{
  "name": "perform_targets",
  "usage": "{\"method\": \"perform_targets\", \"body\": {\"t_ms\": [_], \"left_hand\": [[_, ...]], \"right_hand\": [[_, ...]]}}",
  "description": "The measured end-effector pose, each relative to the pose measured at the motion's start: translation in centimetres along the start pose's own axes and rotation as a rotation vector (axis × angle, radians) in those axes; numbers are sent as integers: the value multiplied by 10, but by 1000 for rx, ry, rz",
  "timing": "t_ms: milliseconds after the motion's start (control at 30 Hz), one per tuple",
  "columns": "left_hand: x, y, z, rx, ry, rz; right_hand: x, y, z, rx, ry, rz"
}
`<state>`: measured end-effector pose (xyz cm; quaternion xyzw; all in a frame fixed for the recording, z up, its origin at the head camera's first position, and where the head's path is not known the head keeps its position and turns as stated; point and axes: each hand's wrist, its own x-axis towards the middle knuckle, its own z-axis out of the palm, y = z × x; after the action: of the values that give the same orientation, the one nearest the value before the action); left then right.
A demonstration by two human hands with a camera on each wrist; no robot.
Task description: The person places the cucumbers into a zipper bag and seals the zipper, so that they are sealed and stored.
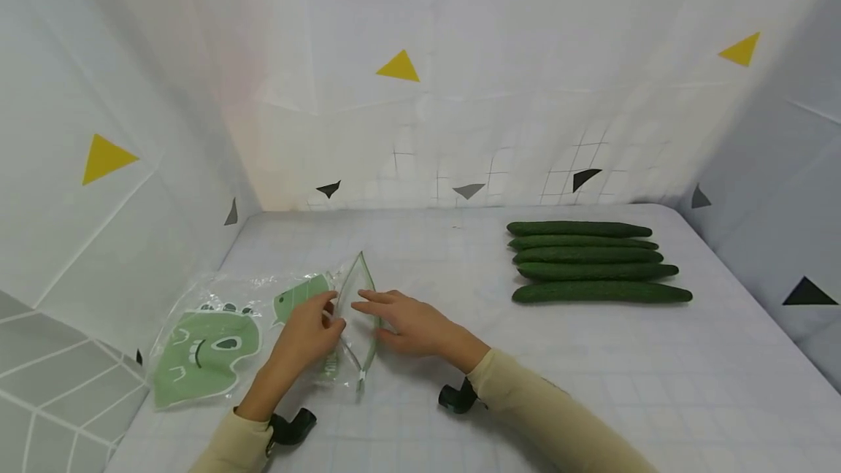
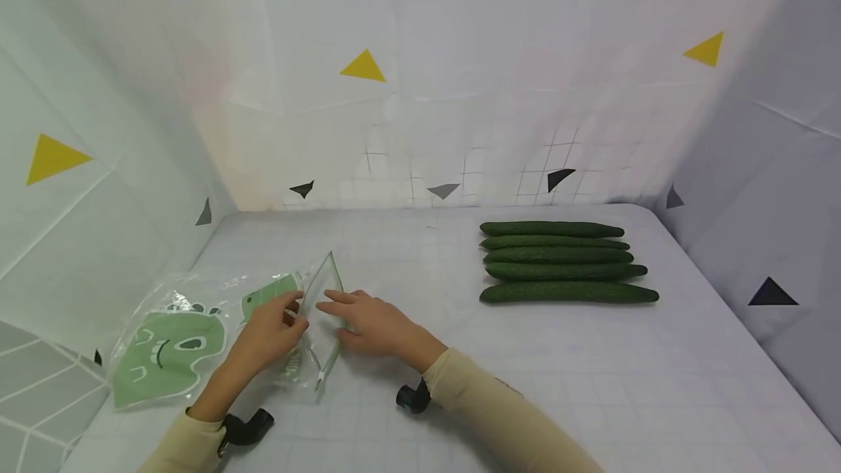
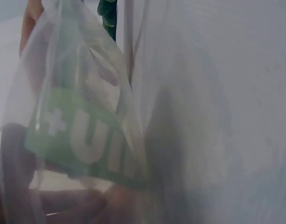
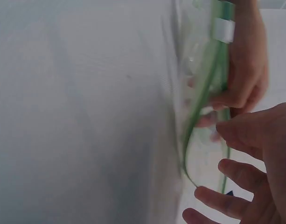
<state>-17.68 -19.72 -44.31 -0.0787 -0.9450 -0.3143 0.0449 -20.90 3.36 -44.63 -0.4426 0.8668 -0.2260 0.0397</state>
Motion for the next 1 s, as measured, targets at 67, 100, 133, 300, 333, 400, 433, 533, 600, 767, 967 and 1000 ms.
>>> {"method": "perform_targets", "body": {"t_ms": [67,100,133,300,333,400,433,533,600,767,967,1000], "left_hand": [[0,1,-2,-18,14,3],[0,1,-2,-25,21,8],[-1,2,-3,-31,30,13],[-2,1,-3,-37,118,115],[-2,1,-2,-35,137,145],[-2,1,-1,-28,168,197],[-2,0,-1,-25,177,213],[-3,2,0,-7,194,215],[-3,3,-1,7,200,199],[-5,5,-6,50,215,178],[-7,4,-12,152,267,186],[-7,4,-12,168,275,188]], "right_hand": [[4,1,5,-32,-3,-3],[5,1,7,-48,-2,-1],[6,1,8,-56,-2,2],[8,0,12,-73,-9,63],[8,0,13,-84,-14,80],[8,-1,13,-123,-28,106],[8,0,14,-148,-34,115],[7,1,16,-199,-56,124],[6,2,16,-204,-67,124],[5,5,18,-176,-60,117],[5,5,18,-153,-36,134],[5,5,17,-150,-33,141]]}}
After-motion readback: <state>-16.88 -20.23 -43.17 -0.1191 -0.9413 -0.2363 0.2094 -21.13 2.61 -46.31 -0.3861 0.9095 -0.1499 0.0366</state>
